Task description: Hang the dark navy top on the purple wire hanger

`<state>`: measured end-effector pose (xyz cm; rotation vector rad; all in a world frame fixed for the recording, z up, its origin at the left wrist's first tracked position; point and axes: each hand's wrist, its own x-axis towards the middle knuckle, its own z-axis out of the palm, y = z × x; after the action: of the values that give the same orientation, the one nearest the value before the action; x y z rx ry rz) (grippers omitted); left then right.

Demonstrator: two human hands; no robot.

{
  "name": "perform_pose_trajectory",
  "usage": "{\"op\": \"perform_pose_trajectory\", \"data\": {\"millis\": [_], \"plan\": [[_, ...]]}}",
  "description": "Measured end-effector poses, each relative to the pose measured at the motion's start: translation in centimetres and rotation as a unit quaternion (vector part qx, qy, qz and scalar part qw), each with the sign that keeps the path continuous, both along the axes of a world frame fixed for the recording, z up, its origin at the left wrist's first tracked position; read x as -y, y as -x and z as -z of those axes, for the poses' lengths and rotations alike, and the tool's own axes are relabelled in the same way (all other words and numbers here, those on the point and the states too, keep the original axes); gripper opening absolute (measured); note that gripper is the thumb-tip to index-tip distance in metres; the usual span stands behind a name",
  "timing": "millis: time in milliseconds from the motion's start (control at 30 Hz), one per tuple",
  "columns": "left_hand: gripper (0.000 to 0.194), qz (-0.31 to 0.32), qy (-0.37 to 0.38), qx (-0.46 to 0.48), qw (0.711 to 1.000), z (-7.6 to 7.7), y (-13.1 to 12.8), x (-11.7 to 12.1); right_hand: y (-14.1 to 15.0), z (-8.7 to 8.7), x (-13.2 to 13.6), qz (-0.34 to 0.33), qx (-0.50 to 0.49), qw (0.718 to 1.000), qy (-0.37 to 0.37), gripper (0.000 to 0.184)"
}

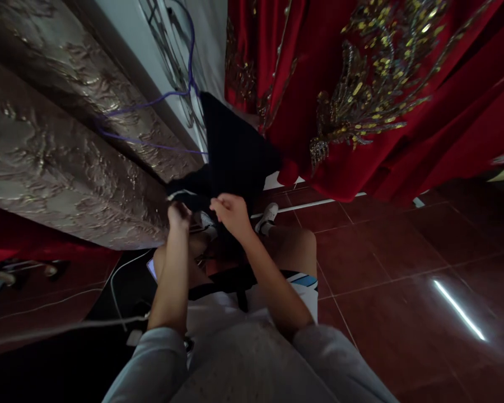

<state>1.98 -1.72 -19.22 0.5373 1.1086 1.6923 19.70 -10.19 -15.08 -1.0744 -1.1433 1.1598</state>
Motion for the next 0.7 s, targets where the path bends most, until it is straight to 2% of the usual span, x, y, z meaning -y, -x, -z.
{"op": "perform_pose_trajectory", "data": {"millis": [67, 100, 167, 233, 267, 333, 367, 433, 467, 533, 600, 700], "plan": [[0.026, 0.031, 0.018, 0.015, 0.999, 1.5, -1.8, 2.1, -1.3, 2.4, 1.9, 0.053, -0.037, 0.997, 0.044, 0.034], [0.022, 0.042, 0.021, 0.024, 0.999, 1.6, -2.5, 2.8, -2.1, 3.5, 2.8, 0.089, -0.039, 0.994, 0.052, 0.035], [0.021, 0.077, 0.005, 0.027, 0.997, 0.7, -3.8, 3.8, -3.5, 4.9, 4.1, 0.152, -0.027, 0.987, 0.048, 0.038], [0.029, 0.139, -0.045, -0.014, 0.989, -1.3, -5.2, 4.5, -4.5, 5.2, 4.7, 0.184, -0.012, 0.982, 0.031, 0.040], [0.031, 0.179, -0.078, -0.060, 0.979, -2.5, -5.9, 5.0, -4.7, 4.9, 4.8, 0.177, -0.002, 0.984, 0.018, 0.036], [0.031, 0.246, -0.146, -0.180, 0.941, -4.8, -7.3, 6.0, -4.6, 3.8, 4.7, 0.138, 0.021, 0.990, -0.011, 0.024], [0.029, 0.259, -0.181, -0.241, 0.918, -5.9, -7.9, 6.6, -4.3, 3.2, 4.6, 0.101, 0.028, 0.994, -0.029, 0.027], [0.024, 0.238, -0.253, -0.346, 0.871, -7.3, -8.6, 7.4, -3.4, 2.1, 4.2, 0.011, 0.014, 0.998, -0.053, 0.044], [0.023, 0.220, -0.282, -0.382, 0.852, -7.7, -8.5, 7.7, -3.1, 1.6, 4.0, -0.029, 0.000, 0.998, -0.058, 0.044], [0.026, 0.225, -0.298, -0.411, 0.831, -7.5, -7.5, 7.9, -2.8, 0.6, 3.5, -0.091, -0.004, 0.994, -0.064, 0.028], [0.037, 0.298, -0.257, -0.389, 0.833, -6.3, -5.8, 8.0, -3.2, -0.9, 2.7, -0.127, 0.046, 0.987, -0.084, 0.017], [0.044, 0.419, -0.165, -0.347, 0.823, -3.7, -2.8, 8.3, -4.4, -3.6, 0.5, -0.132, 0.132, 0.969, -0.160, 0.017]]}}
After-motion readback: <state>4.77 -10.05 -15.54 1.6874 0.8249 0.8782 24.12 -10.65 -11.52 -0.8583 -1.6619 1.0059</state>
